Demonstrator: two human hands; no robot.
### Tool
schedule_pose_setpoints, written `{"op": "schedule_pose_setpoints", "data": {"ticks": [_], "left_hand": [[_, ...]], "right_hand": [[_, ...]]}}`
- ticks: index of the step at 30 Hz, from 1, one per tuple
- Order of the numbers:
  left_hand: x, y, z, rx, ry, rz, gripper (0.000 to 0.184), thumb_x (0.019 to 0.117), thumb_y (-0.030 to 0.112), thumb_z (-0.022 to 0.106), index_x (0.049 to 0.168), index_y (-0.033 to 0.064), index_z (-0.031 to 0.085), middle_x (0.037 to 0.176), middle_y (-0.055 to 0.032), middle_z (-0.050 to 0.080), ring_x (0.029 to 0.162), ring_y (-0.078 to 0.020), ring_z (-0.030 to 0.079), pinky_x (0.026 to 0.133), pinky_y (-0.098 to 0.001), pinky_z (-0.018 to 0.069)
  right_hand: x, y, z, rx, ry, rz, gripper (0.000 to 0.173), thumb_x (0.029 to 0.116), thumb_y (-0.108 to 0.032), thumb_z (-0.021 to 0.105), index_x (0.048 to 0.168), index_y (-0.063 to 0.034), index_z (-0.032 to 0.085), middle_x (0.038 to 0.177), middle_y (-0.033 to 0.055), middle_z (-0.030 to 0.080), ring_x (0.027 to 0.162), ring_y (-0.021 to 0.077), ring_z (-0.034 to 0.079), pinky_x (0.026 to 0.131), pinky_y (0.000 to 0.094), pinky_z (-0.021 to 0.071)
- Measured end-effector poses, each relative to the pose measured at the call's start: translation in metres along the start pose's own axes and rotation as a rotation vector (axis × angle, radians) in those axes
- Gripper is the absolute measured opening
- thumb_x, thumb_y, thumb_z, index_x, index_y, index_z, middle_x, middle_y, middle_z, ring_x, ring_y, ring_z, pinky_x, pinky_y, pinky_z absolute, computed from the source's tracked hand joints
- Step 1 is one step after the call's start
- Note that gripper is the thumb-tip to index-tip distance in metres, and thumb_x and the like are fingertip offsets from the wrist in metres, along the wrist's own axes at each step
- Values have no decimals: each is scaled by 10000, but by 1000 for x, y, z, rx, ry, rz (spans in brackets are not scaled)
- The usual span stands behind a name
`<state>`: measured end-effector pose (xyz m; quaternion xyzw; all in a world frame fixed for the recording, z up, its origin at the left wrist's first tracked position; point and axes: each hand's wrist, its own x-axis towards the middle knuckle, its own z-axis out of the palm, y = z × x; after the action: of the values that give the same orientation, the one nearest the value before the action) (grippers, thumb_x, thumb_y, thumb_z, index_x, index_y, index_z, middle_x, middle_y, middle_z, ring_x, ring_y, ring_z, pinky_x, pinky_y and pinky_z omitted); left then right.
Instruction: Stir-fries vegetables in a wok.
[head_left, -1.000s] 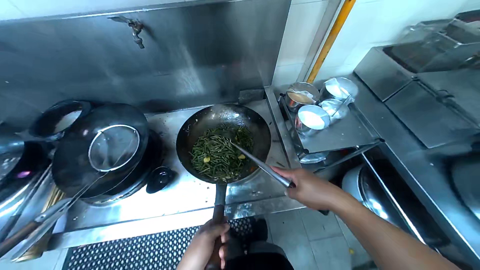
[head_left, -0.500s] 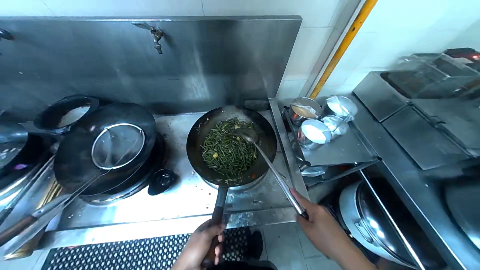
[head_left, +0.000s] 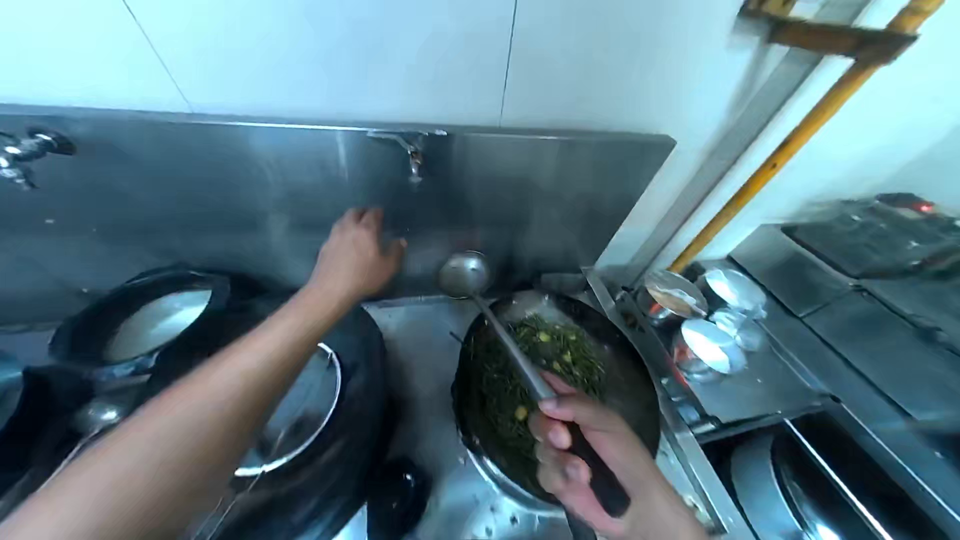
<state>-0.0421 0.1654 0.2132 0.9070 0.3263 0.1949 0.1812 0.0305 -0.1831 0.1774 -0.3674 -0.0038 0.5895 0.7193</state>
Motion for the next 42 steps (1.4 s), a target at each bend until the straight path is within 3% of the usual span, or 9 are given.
{"op": "schedule_pose_setpoints", "data": {"ticks": [2, 6, 8, 9, 12, 14, 18, 32, 42], "left_hand": [[68, -12, -15, 82, 66, 110, 663, 1008, 384, 633, 1510, -10, 451, 1542, -274, 428, 1399, -516, 419, 1050, -742, 390], [164, -29, -15, 270, 75, 285, 615, 1058, 395, 497, 1554, 42, 412, 1617, -188, 383, 1505, -468, 292, 1100, -765, 294], [187, -32, -11, 328, 16, 292, 565, 1081, 402, 442, 1532, 64, 462, 1578, -192, 443, 1498, -471, 308, 1125, -790, 223], [193, -31, -8, 343, -8, 285, 524, 1087, 393, 430, 1475, 56, 534, 1510, -211, 504, 1450, -476, 377, 1115, -789, 243], [189, -12, -11, 364, -95, 248, 419, 1091, 329, 421, 1122, 14, 695, 1132, -257, 679, 1122, -484, 641, 877, -720, 500], [179, 0, -17, 321, -159, 225, 366, 1070, 258, 458, 1000, -23, 683, 992, -285, 679, 991, -503, 673, 786, -713, 526], [169, 4, -26, 276, -181, 272, 328, 1055, 220, 495, 902, -12, 670, 908, -253, 672, 916, -463, 682, 754, -675, 535], [158, 12, -31, 220, -212, 336, 367, 1089, 264, 473, 922, 32, 702, 857, -186, 678, 864, -388, 687, 749, -616, 545], [159, 18, -28, 286, -197, 324, 367, 1083, 279, 471, 1027, 13, 719, 948, -243, 694, 951, -459, 685, 799, -690, 531]], "right_hand": [[30, 0, 50, 16, -18, -19, 454, 981, -103, 489, 1426, -132, 405, 637, 3, 473, 434, 78, 503, 393, 221, 479], [66, -4, 117, 36, 28, -34, 279, 1011, -100, 461, 1290, -96, 463, 650, 17, 479, 423, 73, 492, 376, 204, 460], [75, -6, 134, 69, 21, -40, 209, 1017, -93, 451, 1224, -85, 478, 661, 26, 498, 423, 75, 500, 375, 201, 461], [77, -7, 141, 80, 21, -42, 179, 1023, -94, 449, 1198, -84, 481, 662, 29, 501, 425, 76, 503, 376, 201, 463], [83, -8, 154, 109, 40, -54, 180, 1025, -100, 446, 1201, -82, 483, 657, 31, 500, 425, 78, 505, 375, 201, 463], [84, -7, 157, 127, 58, -62, 210, 1030, -106, 446, 1235, -85, 485, 663, 31, 500, 426, 74, 503, 374, 199, 462], [88, -4, 157, 165, 61, -73, 189, 1033, -107, 442, 1214, -84, 489, 669, 33, 504, 429, 78, 509, 378, 198, 468], [90, 5, 150, 203, 105, -28, 138, 1042, -121, 427, 1164, -73, 472, 659, 34, 499, 415, 82, 504, 365, 203, 466], [95, 11, 138, 229, 158, 2, 121, 1028, -105, 451, 1144, -80, 476, 645, 25, 481, 404, 76, 487, 349, 202, 448]]}}
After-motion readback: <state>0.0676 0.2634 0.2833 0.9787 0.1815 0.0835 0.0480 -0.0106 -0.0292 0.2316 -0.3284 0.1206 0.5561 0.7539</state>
